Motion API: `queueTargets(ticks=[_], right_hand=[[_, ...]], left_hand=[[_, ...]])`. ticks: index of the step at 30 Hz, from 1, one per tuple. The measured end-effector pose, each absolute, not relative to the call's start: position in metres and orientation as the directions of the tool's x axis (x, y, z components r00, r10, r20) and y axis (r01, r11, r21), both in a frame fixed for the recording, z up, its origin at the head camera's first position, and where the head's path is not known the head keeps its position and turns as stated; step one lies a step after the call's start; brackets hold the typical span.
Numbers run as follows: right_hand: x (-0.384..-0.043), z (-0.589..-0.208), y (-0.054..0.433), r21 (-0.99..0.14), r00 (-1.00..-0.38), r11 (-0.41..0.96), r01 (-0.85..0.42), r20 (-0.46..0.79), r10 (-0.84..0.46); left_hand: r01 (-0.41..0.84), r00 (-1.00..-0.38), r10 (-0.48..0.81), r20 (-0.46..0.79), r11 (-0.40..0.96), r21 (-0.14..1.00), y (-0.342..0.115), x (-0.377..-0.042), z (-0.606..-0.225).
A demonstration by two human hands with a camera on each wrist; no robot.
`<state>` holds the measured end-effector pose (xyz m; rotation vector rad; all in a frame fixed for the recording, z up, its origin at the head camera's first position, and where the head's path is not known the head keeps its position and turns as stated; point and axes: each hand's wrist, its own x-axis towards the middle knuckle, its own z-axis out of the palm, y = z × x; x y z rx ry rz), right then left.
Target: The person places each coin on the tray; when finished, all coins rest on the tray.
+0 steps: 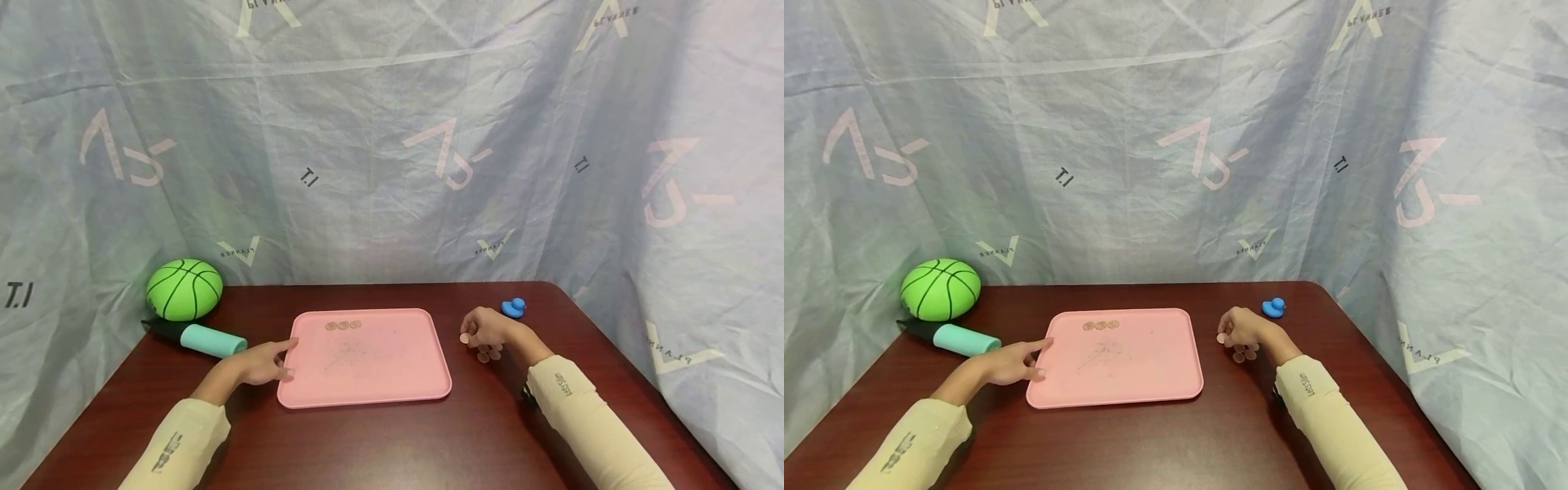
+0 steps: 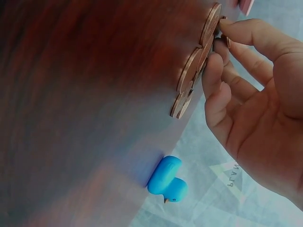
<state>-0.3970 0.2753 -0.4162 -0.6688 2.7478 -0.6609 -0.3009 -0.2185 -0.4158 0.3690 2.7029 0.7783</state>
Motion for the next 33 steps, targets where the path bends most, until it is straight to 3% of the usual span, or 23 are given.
queueTargets(ticks=[18,33], right_hand=[[-0.401,-0.412,0.268,-0.378,-0.850,0.809,-0.450,-0.096,-0.517],[-0.405,-0.407,0.233,-0.376,-0.876,0.804,-0.460,0.045,-0.480]], left_hand=[[0.172,-0.921,0.331,-0.206,0.819,0.548,-0.217,-0.300,-0.415],[0.162,-0.920,0.326,-0.219,0.822,0.545,-0.217,-0.300,-0.414]])
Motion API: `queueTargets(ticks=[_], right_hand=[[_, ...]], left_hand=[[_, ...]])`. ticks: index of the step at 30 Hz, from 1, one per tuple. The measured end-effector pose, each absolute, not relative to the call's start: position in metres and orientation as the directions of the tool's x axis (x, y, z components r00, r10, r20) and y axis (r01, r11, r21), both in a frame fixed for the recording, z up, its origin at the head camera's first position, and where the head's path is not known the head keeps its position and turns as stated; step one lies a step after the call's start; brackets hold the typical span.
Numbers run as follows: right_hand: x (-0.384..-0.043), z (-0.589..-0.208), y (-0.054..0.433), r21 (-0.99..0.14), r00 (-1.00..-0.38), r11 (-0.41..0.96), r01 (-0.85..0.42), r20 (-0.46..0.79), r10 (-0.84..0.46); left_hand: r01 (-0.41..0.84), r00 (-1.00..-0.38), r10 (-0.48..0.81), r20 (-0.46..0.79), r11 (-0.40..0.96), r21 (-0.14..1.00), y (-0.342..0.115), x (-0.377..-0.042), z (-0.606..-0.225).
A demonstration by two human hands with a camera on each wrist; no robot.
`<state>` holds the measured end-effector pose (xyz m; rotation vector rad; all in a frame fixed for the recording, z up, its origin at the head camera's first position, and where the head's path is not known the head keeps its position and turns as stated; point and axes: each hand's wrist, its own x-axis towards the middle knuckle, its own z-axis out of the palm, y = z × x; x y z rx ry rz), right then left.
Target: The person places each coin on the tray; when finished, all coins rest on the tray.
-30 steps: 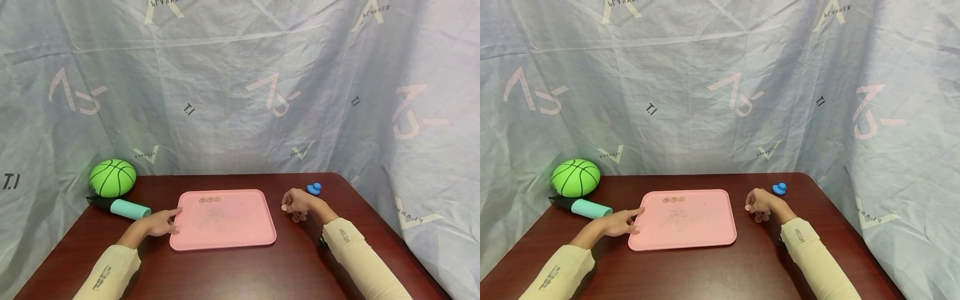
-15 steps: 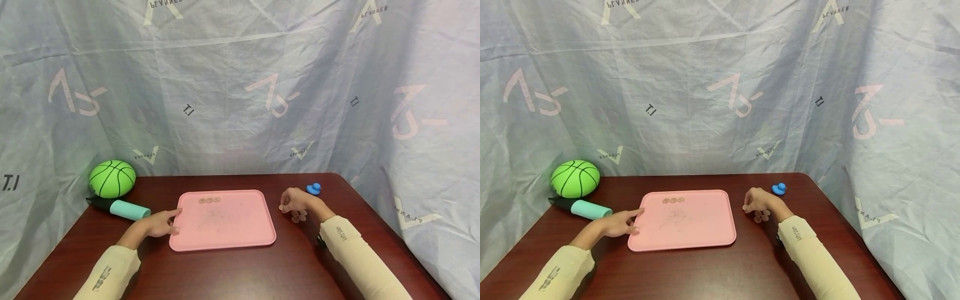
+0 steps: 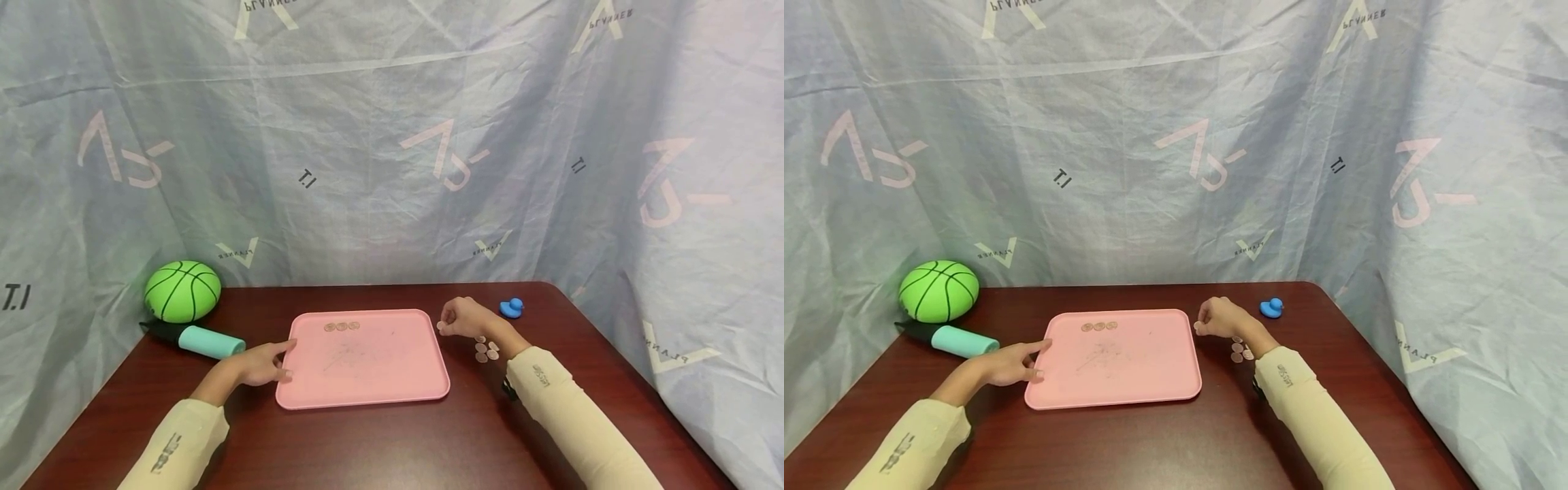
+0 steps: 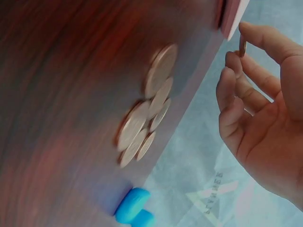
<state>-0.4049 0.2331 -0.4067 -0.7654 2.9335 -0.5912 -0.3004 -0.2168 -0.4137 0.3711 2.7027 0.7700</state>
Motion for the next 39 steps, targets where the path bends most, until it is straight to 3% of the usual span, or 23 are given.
queueTargets(ticks=[24,39], right_hand=[[-0.405,-0.401,0.148,-0.296,-0.834,0.786,-0.542,0.077,-0.546],[-0.408,-0.405,0.105,-0.240,-0.862,0.841,-0.484,-0.033,-0.505]], left_hand=[[0.152,-0.922,0.316,-0.223,0.826,0.542,-0.217,-0.302,-0.418],[0.153,-0.927,0.308,-0.215,0.832,0.533,-0.217,-0.301,-0.417]])
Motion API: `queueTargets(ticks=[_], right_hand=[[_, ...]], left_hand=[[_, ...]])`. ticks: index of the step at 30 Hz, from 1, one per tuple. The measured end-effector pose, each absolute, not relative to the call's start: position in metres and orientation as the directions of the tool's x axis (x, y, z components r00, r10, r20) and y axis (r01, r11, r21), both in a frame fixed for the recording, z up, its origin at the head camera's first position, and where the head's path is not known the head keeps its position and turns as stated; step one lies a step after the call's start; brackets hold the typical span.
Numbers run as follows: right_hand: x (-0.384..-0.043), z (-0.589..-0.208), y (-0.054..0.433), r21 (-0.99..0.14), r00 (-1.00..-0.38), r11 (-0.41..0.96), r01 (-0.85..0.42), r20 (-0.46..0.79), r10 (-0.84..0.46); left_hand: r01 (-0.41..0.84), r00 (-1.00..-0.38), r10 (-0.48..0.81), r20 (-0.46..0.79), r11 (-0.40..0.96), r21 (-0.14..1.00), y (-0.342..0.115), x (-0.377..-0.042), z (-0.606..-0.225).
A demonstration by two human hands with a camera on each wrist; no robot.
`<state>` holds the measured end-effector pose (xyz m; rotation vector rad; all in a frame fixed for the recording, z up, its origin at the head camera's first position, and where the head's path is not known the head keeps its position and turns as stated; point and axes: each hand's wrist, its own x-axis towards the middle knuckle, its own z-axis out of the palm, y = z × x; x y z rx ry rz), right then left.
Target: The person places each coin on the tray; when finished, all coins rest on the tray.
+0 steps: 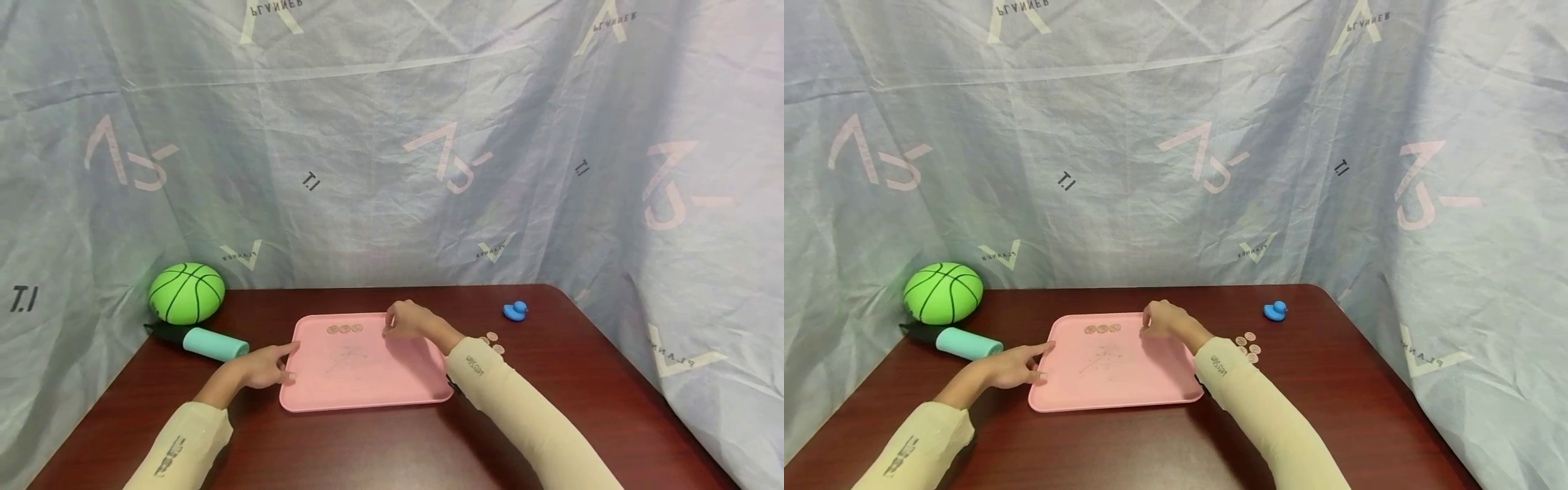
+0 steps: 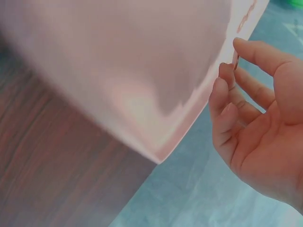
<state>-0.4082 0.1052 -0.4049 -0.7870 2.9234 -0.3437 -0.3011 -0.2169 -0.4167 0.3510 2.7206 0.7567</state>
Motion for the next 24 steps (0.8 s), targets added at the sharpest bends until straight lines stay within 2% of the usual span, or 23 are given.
queueTargets(ticks=[8,24], right_hand=[[-0.410,-0.408,0.093,-0.248,-0.874,0.861,-0.444,-0.092,-0.477],[-0.419,-0.412,0.076,-0.299,-0.865,0.838,-0.456,-0.071,-0.496]], left_hand=[[0.158,-0.925,0.313,-0.216,0.834,0.528,-0.218,-0.302,-0.417],[0.151,-0.925,0.308,-0.223,0.836,0.527,-0.217,-0.301,-0.417]])
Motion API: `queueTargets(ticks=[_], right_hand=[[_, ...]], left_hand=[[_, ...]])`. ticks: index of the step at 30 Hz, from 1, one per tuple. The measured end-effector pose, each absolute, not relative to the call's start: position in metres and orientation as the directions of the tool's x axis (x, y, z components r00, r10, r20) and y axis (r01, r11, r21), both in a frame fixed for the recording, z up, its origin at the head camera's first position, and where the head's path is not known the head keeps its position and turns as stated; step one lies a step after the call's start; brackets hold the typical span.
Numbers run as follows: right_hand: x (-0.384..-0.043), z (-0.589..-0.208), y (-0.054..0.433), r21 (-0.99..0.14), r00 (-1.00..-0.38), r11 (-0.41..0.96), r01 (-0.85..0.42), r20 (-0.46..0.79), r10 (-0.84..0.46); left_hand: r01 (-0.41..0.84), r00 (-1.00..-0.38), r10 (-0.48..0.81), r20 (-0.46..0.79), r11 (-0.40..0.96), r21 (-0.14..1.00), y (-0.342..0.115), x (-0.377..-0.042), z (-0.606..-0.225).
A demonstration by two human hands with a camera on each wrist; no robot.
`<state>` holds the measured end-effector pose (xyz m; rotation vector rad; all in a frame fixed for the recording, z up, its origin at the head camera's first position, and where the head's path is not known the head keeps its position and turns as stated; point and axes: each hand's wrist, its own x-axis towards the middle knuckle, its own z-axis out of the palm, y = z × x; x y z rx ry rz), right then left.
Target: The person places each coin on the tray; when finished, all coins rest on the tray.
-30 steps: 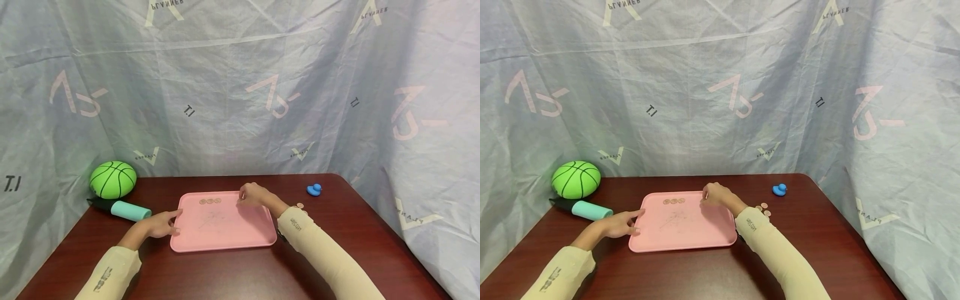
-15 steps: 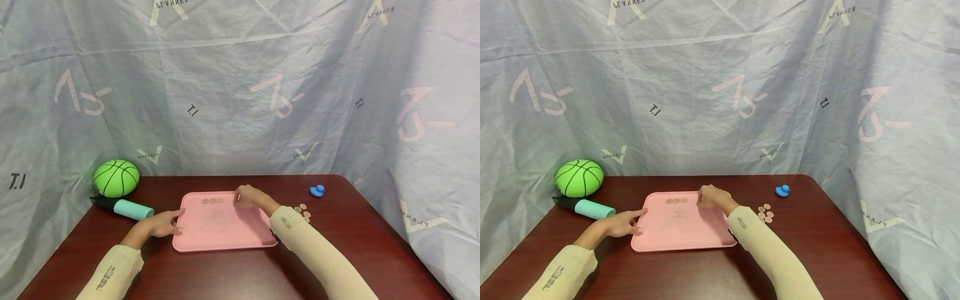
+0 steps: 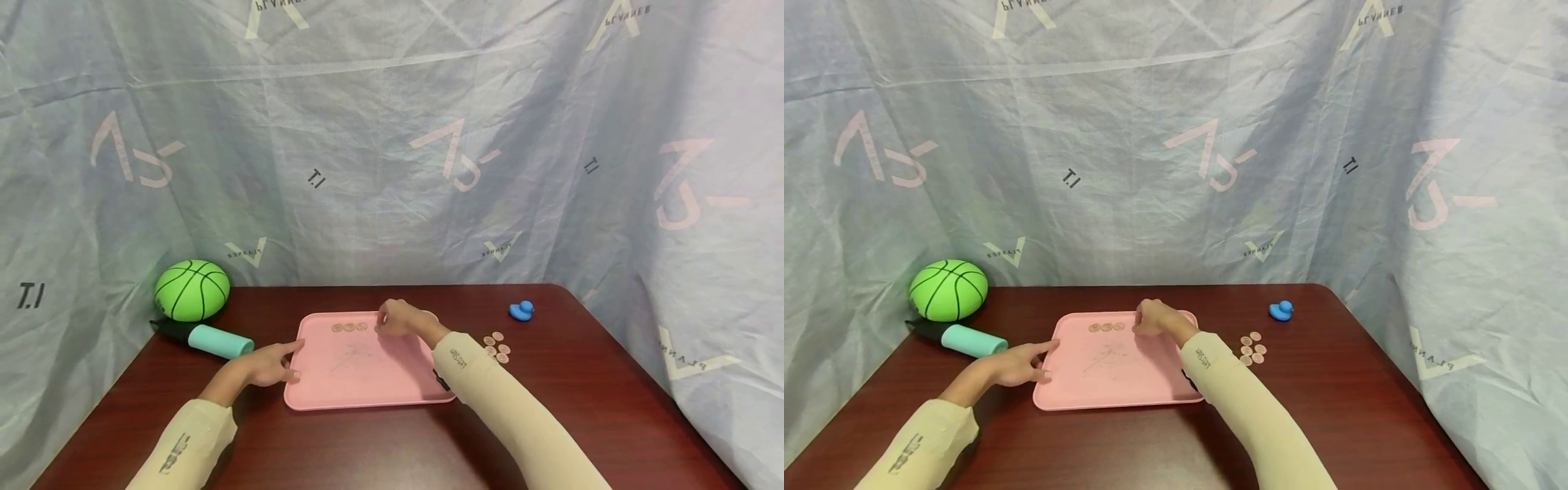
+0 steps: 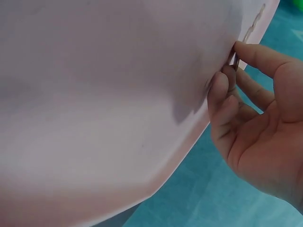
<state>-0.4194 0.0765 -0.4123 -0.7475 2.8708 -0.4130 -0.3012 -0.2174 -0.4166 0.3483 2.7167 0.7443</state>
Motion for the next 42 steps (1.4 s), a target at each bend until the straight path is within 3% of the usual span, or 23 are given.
queueTargets(ticks=[31,42], right_hand=[[-0.425,-0.415,0.070,-0.349,-0.892,0.848,-0.400,-0.063,-0.447],[-0.420,-0.410,0.085,-0.296,-0.886,0.857,-0.421,-0.067,-0.459]], left_hand=[[0.166,-0.921,0.326,-0.212,0.824,0.542,-0.217,-0.301,-0.416],[0.157,-0.923,0.320,-0.215,0.821,0.549,-0.218,-0.301,-0.417]])
